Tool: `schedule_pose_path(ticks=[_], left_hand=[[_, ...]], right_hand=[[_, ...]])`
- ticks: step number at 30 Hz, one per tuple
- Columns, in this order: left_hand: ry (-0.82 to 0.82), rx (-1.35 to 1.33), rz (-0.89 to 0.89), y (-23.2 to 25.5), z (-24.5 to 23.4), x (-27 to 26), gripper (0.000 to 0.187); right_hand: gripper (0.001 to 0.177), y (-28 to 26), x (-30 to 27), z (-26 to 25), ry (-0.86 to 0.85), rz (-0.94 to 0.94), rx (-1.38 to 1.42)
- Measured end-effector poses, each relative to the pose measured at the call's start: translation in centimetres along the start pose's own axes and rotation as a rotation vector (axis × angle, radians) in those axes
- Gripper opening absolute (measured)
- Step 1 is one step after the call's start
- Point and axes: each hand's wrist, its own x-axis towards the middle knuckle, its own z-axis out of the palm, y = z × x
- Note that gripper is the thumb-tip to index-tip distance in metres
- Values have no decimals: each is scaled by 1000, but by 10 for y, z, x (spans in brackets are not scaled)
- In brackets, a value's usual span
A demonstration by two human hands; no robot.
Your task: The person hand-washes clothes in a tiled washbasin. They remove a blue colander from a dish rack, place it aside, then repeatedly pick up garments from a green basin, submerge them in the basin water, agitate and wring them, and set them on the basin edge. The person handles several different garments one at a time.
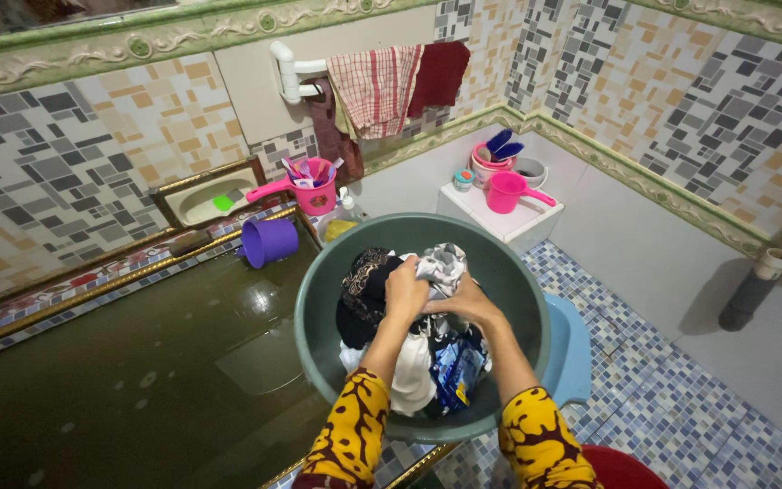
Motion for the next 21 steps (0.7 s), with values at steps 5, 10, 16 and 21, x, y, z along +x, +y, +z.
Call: schedule_pose_path(ticks=[5, 10, 16, 21], left_hand=[[-51, -291, 206, -6, -3, 4, 36], [-196, -296, 96, -23, -7, 10, 47], [-235, -132, -23, -76, 12, 22, 38], [-165, 106, 56, -101, 14, 22, 37]], right_hand=[[70, 3, 1, 5, 180, 25, 23], [53, 18, 10, 0, 322, 33, 143], [39, 4, 14, -10, 477, 157, 465], [34, -11, 19, -25, 572, 43, 704]])
